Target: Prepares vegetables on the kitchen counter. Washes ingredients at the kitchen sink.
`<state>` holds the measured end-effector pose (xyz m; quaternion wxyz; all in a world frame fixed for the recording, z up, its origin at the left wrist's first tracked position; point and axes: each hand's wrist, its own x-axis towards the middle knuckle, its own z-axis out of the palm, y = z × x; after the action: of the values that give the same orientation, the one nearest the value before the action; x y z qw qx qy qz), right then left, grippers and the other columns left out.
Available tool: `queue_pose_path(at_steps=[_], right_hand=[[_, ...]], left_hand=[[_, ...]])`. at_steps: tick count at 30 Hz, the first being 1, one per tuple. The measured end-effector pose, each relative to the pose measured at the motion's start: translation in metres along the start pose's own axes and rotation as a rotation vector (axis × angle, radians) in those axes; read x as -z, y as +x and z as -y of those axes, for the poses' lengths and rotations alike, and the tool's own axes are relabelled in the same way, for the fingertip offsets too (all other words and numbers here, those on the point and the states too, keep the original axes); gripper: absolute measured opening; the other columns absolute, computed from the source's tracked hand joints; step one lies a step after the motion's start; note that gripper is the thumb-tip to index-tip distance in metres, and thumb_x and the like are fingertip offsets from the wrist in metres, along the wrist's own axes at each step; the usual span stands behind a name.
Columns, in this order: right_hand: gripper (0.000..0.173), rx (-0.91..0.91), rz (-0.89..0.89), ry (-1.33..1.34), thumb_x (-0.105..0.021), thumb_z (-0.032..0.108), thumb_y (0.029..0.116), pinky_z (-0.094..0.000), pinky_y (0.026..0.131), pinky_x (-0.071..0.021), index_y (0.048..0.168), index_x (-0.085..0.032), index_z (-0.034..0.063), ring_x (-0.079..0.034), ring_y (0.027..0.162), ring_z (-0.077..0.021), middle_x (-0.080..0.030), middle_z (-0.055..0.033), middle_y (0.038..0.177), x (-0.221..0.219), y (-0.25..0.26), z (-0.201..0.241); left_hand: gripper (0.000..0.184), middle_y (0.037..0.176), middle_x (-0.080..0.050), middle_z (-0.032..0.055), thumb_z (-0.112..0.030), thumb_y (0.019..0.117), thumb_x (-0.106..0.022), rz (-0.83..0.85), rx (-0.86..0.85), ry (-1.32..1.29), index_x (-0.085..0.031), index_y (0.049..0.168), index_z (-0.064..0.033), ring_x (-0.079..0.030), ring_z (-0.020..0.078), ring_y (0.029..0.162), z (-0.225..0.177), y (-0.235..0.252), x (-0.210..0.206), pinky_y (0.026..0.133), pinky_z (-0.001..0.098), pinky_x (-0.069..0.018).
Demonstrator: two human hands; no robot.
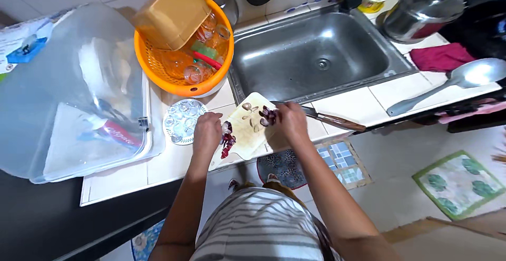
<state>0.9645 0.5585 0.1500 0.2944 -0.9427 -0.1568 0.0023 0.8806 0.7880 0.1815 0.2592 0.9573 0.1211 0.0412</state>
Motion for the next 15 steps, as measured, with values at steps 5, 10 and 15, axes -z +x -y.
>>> queue_pose_path(at_steps=[5, 10, 15], right_hand=[[0.036, -0.191, -0.021, -0.171, -0.059, 0.004, 0.098, -0.0733, 0.101, -0.0375, 0.133, -0.062, -0.0069, -0.047, 0.131, -0.059, -0.053, -0.0402, 0.135, 0.03, -0.016, -0.057], [0.036, -0.259, 0.093, -0.3, -0.054, 0.001, 0.0987, -0.0699, 0.099, -0.0401, 0.133, -0.064, 0.0005, -0.055, 0.125, -0.0529, -0.062, -0.0328, 0.127, 0.034, -0.017, -0.096], [0.023, -0.153, 0.126, -0.319, -0.064, 0.004, 0.0946, -0.0647, 0.097, -0.0435, 0.112, -0.07, -0.0084, -0.058, 0.117, -0.0516, -0.065, -0.0324, 0.117, 0.036, -0.009, -0.118]], left_hand=[[0.027, 0.124, -0.067, 0.0233, -0.011, 0.104, -0.056, 0.282, -0.069, 0.094, -0.071, 0.123, 0.0008, -0.06, 0.0401, 0.124, -0.016, 0.036, -0.032, 0.106, 0.0552, -0.0458], [0.026, 0.123, -0.064, 0.0266, -0.007, 0.1025, -0.057, 0.425, -0.079, 0.165, -0.068, 0.123, 0.0028, -0.061, 0.0415, 0.119, -0.028, 0.061, -0.067, 0.102, 0.0566, -0.0486], [0.023, 0.116, -0.067, 0.0277, -0.008, 0.103, -0.056, 0.439, -0.009, 0.235, -0.068, 0.117, 0.0065, -0.064, 0.0424, 0.116, -0.039, 0.06, -0.063, 0.102, 0.0568, -0.0483]])
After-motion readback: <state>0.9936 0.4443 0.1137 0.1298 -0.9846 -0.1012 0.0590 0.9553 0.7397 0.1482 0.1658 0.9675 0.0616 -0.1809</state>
